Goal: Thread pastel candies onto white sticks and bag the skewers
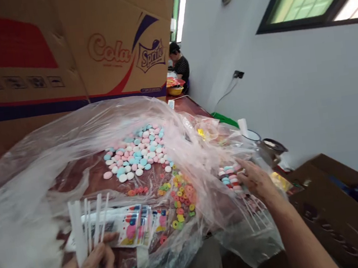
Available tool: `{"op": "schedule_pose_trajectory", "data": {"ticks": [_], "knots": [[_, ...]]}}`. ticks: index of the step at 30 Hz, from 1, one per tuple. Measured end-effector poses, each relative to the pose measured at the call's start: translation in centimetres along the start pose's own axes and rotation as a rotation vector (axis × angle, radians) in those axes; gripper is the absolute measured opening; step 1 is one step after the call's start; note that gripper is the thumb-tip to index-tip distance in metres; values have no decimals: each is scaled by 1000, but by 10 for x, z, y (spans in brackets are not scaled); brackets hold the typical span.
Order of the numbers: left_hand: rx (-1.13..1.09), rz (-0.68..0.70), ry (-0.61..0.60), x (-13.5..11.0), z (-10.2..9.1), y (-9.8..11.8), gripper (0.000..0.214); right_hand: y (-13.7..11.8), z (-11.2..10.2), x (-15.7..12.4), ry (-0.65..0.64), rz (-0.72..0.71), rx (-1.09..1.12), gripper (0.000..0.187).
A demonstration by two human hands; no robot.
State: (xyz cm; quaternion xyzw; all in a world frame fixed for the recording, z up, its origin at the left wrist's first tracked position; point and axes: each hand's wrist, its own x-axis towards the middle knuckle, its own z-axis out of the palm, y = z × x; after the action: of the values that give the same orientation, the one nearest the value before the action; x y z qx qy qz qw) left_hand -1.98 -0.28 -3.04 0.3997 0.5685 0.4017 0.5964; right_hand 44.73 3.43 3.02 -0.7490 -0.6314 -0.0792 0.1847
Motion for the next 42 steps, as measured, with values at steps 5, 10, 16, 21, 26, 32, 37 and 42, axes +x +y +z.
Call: {"op": "schedule_pose_trajectory", "data": {"ticks": [5,10,16,21,26,32,37,42], "knots": [[-74,-16,47,-4,2,3,49,-3,1,-6,196,-99,-120,38],[-103,0,3,-5,6,3,47,-90,-32,-18,528,-80,14,39],[-114,16,-44,-4,1,0,48,-184,-18,-38,475,-638,239,41],[-60,4,-116,-2,-5,-5,51,-199,12,-32,229,-667,274,23],[-195,-34,-44,-5,-3,-1,49,-178,30,-25,-131,-494,133,24],[-82,-25,-97,-3,-5,1,51,-178,40,-20,-319,-412,61,21],[-84,-48,-58,-5,-2,5,50,-202,56,-7,-380,-401,-40,20],[-106,-72,-24,-8,2,10,48,-209,72,0,-393,-399,-130,17]]}}
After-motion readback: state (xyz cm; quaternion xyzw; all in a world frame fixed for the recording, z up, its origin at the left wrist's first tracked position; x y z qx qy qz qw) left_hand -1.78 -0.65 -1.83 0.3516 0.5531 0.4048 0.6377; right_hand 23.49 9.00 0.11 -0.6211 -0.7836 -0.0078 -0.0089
